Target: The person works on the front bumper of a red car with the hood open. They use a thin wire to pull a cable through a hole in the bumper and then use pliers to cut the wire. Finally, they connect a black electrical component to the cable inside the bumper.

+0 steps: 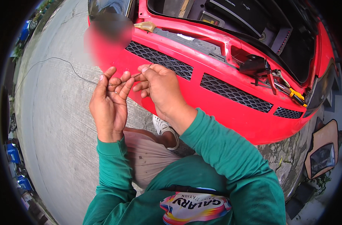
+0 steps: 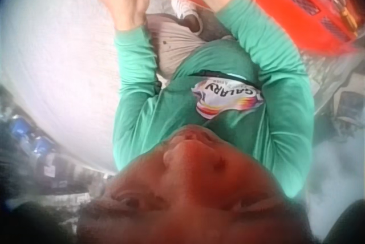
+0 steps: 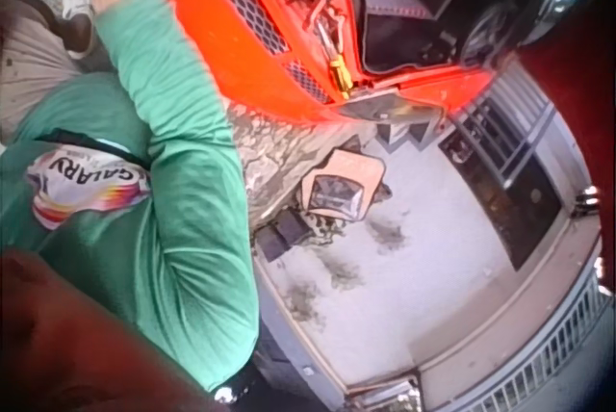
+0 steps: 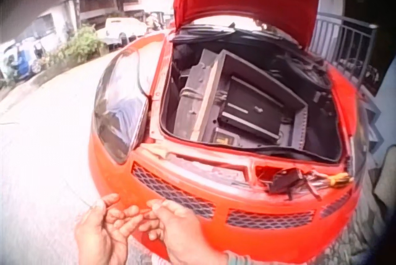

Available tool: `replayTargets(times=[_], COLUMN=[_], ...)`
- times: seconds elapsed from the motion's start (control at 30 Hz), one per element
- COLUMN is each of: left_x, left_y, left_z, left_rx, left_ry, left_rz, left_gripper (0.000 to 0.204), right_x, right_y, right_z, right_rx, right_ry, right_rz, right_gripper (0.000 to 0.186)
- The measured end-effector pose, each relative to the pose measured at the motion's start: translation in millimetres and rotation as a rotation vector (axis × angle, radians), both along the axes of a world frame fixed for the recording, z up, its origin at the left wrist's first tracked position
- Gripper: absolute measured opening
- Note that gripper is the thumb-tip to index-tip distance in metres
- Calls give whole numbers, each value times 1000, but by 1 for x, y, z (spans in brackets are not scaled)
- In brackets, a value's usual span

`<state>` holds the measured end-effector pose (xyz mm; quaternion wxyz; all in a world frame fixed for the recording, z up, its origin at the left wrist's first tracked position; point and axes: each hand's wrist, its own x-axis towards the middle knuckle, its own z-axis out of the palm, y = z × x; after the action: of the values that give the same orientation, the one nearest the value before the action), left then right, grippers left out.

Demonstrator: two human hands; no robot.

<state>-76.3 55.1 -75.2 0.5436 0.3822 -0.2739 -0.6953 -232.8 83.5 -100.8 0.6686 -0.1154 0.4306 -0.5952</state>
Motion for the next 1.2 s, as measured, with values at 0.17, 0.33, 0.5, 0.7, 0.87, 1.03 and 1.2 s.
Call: replayTargets(times=[0.17, 0.33, 0.5, 0.7, 0.87, 1.03, 1.2], left_x=[2, 12, 24, 20, 10, 4, -6], left_y=[-7, -29, -34, -39, -34, -22, -13], left_z=[-1, -5, -13, -14, -4, 6, 12], left_rx=[9, 79, 90, 146, 147, 122, 188], left_ry=[-5, 26, 95, 90, -25, 4, -6], left_rz=[44, 141, 44, -37, -2, -65, -94], left_gripper=[41, 37, 35, 35, 38, 37, 31], right_x=[7, 25, 29, 29, 20, 11, 8], right_y=[-6, -18, -15, -6, -1, -3, 5], right_z=[-3, 2, -1, -8, -11, -22, -30], right_rx=[13, -6, -29, -89, -141, -138, -157], right_ry=[-105, -107, -92, -173, -273, -375, -372], right_rz=[-28, -57, -72, -125, -61, 1, 23], right_gripper=[17, 14, 11, 10, 20, 32, 33])
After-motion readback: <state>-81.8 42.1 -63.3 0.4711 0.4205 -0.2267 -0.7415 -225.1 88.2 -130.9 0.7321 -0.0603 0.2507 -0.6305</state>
